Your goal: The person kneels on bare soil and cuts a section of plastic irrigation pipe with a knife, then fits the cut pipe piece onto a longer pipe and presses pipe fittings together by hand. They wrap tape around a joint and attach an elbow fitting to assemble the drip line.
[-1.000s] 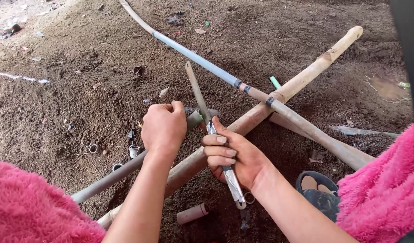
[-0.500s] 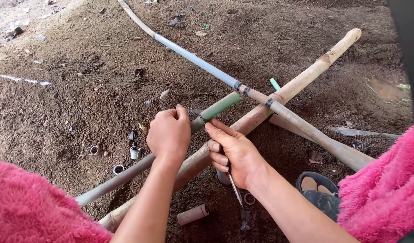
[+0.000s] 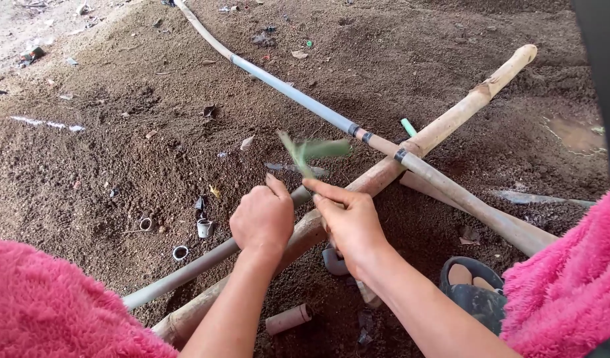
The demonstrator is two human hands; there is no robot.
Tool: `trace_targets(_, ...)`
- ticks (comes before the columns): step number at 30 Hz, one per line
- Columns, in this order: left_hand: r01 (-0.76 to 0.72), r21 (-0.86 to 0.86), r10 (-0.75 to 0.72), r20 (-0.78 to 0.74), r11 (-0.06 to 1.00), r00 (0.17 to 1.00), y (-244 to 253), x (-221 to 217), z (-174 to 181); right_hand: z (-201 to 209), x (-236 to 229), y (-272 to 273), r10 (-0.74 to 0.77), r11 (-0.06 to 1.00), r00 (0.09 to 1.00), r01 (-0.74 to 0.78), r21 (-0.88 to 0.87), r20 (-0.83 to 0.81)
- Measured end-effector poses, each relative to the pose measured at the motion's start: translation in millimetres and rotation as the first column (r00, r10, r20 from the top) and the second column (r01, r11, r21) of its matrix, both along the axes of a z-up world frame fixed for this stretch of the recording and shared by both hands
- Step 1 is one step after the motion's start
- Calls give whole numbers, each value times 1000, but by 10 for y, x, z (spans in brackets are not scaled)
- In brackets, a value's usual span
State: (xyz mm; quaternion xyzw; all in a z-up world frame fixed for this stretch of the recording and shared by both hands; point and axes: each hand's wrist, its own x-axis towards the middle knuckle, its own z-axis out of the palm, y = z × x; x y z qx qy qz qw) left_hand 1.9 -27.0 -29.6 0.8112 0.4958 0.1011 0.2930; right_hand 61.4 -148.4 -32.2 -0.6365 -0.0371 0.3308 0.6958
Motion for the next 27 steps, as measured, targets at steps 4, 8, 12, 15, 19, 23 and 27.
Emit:
trace_targets(4, 34, -25, -34, -18, 999, 999, -53, -31, 55, -29, 10, -5, 17, 998, 967, -1, -62, 253)
trace_targets(8, 2, -3, -2, -34, 1000, 999, 65, 32, -18, 103, -24, -4, -108, 994, 994, 107, 34, 27)
trace_targets(12, 2, 26, -3, 40, 1000, 999, 53, 32, 19, 179, 12, -24, -144, 985, 990, 142, 99, 3)
trace_targets(15, -16, 93, 9, 80, 996, 997, 64, 44, 79, 184, 44, -40, -126, 977, 991, 130, 168, -32)
trace_targets(19, -7, 194, -29, 183, 981, 983, 87, -3, 198, 181, 76, -39, -42, 938, 997, 61, 341, -62)
trace_targets(23, 27, 241, -74, 188, 970, 979, 179, 59, 10, 199, 77, -48, 26, 900, 983, 56, 432, -181)
trace_targets(27, 54, 179, -83, 158, 982, 984, 80, 46, -79, 127, 67, -54, 82, 959, 971, -15, 282, -227)
